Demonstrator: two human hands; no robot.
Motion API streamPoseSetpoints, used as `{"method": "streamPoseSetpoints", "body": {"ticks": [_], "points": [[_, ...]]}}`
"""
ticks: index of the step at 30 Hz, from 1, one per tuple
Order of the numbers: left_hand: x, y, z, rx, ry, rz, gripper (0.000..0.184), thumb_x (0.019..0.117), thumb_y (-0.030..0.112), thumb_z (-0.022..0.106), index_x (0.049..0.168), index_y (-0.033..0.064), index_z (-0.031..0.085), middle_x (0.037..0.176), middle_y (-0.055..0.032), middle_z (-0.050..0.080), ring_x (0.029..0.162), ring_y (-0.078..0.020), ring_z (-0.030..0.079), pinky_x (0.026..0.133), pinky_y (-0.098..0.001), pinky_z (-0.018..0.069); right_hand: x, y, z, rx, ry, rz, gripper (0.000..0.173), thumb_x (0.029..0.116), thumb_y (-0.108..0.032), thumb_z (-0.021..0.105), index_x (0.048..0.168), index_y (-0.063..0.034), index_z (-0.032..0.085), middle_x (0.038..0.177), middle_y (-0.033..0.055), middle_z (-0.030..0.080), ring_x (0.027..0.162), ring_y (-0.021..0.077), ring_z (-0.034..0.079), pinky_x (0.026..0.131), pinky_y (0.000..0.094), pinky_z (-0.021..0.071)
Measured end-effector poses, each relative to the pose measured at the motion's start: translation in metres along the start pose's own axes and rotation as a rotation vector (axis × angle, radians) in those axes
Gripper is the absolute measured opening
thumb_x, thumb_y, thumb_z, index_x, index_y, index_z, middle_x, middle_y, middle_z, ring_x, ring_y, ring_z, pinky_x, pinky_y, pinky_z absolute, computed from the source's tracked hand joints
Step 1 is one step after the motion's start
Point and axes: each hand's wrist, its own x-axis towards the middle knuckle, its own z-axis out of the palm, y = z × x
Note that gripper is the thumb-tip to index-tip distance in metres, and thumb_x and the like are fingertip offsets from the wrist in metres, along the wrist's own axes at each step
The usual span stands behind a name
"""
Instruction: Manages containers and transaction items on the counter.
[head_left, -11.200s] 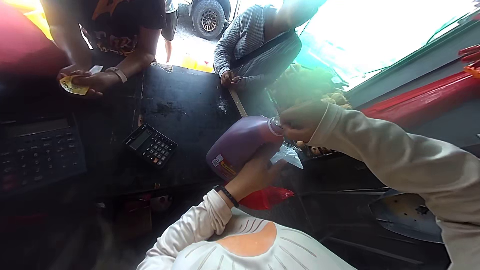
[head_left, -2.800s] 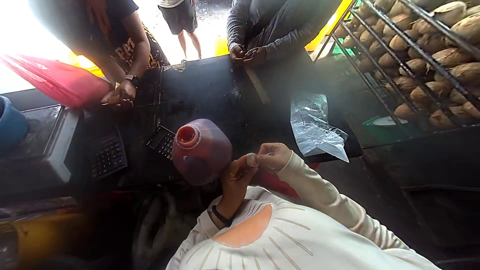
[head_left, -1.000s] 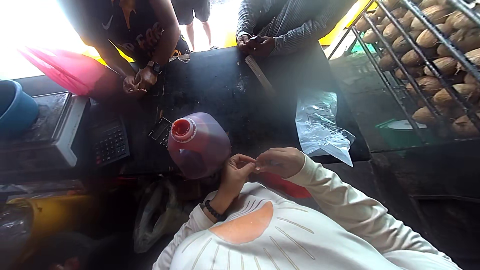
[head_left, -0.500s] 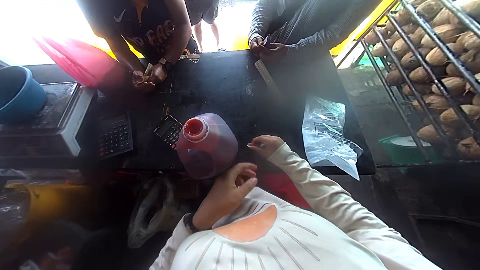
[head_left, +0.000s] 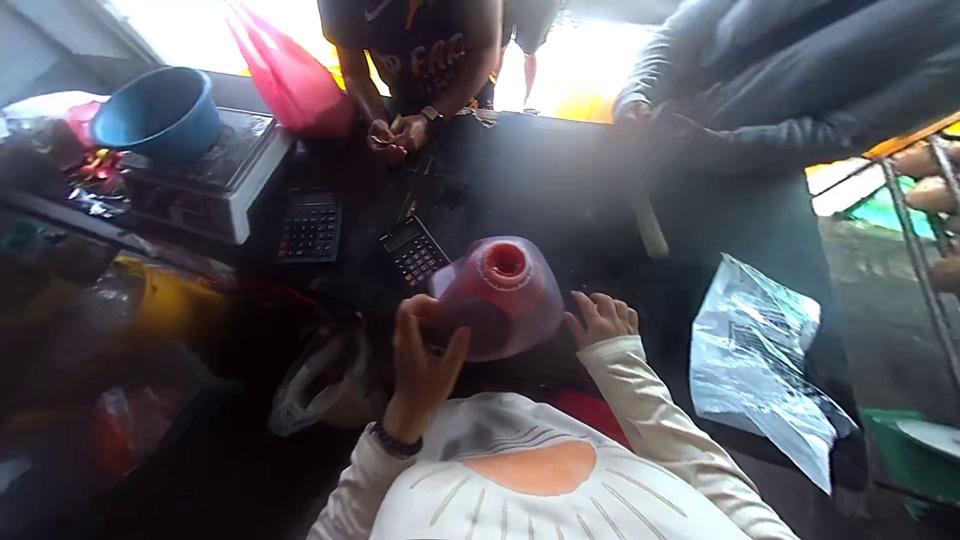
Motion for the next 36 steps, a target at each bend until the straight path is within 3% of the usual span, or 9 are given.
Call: {"method": "streamPoseSetpoints", "body": {"ticks": [5, 9, 12, 16, 19, 22, 25, 29, 36], "points": [[0.011, -0.011, 0.013, 0.104, 0.036, 0.081, 0.053, 0.0949, 0.039, 0.068, 0.127, -0.0025, 0.059, 0.133, -0.0222, 0.059, 0.131, -0.0303, 0.054, 0.111, -0.0432, 0.0450, -0.004, -0.013, -0.002, 0.089, 0.277, -0.041, 0.057, 0.0995, -0.049, 0.049, 0.129, -0.0047, 0.068, 0.135, 0.0326, 0.059, 0.125, 0.0577, 0.053, 0.098, 0.0726, 0.0378], [0.020, -0.030, 0.015, -0.152, -0.195, -0.049, 0.072, 0.1044, 0.046, 0.048, 0.150, -0.0088, 0.039, 0.156, -0.0251, 0.041, 0.148, -0.0318, 0.036, 0.124, -0.0460, 0.0301, -0.010, -0.091, -0.076, 0.521, 0.447, -0.330, 0.027, 0.1087, -0.029, 0.047, 0.111, -0.0080, 0.063, 0.113, 0.0071, 0.063, 0.116, 0.0131, 0.059, 0.103, 0.0255, 0.0468], [0.012, -0.040, 0.011, -0.262, -0.265, -0.019, 0.071, 0.1080, 0.044, 0.040, 0.153, -0.0104, 0.031, 0.161, -0.0273, 0.031, 0.153, -0.0318, 0.027, 0.128, -0.0453, 0.0222, -0.013, -0.156, -0.093, 0.850, 0.300, -0.546, 0.030, 0.1093, -0.034, 0.045, 0.109, -0.0138, 0.067, 0.110, -0.0049, 0.069, 0.108, 0.0012, 0.065, 0.095, 0.0193, 0.0541], [-0.008, -0.041, -0.020, -0.170, -0.345, -0.137, 0.064, 0.1037, 0.021, 0.040, 0.159, -0.0058, 0.022, 0.165, -0.0233, 0.026, 0.155, -0.0284, 0.026, 0.127, -0.0431, 0.0230, -0.026, -0.201, -0.082, 0.894, 0.214, -0.367, 0.034, 0.1010, -0.021, 0.056, 0.127, -0.0013, 0.066, 0.129, 0.0119, 0.069, 0.122, 0.0092, 0.064, 0.102, 0.0233, 0.0534], [-0.024, -0.056, -0.070, 0.003, -0.278, -0.281, 0.063, 0.0948, 0.004, 0.055, 0.155, -0.0014, 0.037, 0.158, -0.0197, 0.042, 0.149, -0.0282, 0.039, 0.123, -0.0435, 0.0338, -0.038, -0.221, -0.069, 0.898, 0.063, -0.262, 0.066, 0.0954, -0.022, 0.060, 0.144, 0.0186, 0.042, 0.151, 0.0367, 0.042, 0.144, 0.0243, 0.046, 0.116, 0.0287, 0.0394], [-0.033, -0.081, -0.132, 0.157, -0.238, -0.383, 0.049, 0.0953, 0.006, 0.059, 0.144, 0.0012, 0.055, 0.149, -0.0180, 0.054, 0.142, -0.0282, 0.048, 0.119, -0.0443, 0.0386, -0.033, -0.248, -0.060, 1.015, 0.128, -0.177, 0.080, 0.0955, -0.030, 0.061, 0.150, 0.0184, 0.029, 0.157, 0.0328, 0.036, 0.147, 0.0200, 0.040, 0.119, 0.0292, 0.0375], [-0.022, -0.098, -0.195, 0.243, -0.223, -0.418, 0.043, 0.0965, 0.009, 0.061, 0.139, 0.0011, 0.060, 0.146, -0.0175, 0.056, 0.141, -0.0270, 0.049, 0.120, -0.0424, 0.0383, -0.008, -0.274, -0.060, 1.090, 0.225, -0.154, 0.079, 0.0989, -0.037, 0.059, 0.149, 0.0153, 0.030, 0.146, 0.0193, 0.054, 0.133, 0.0102, 0.054, 0.110, 0.0261, 0.0466], [0.017, -0.124, -0.237, 0.292, -0.226, -0.386, 0.042, 0.0977, 0.011, 0.060, 0.138, -0.0003, 0.060, 0.145, -0.0188, 0.057, 0.140, -0.0283, 0.050, 0.119, -0.0421, 0.0389, 0.003, -0.284, -0.043, 1.181, 0.661, -0.069, 0.046, 0.0948, -0.014, 0.065, 0.127, 0.0124, 0.046, 0.126, 0.0095, 0.063, 0.117, 0.0094, 0.063, 0.099, 0.0263, 0.0539], [0.118, -0.211, -0.227, 0.465, -0.191, -0.470, 0.075, 0.0954, 0.036, 0.071, 0.153, -0.0002, 0.040, 0.156, -0.0293, 0.039, 0.149, -0.0421, 0.034, 0.122, -0.0541, 0.0298, 0.024, -0.294, -0.045, 1.137, 0.712, 0.082, 0.071, 0.0883, -0.010, 0.063, 0.133, 0.0305, 0.026, 0.131, 0.0344, 0.056, 0.127, 0.0256, 0.061, 0.107, 0.0316, 0.0489]]}}
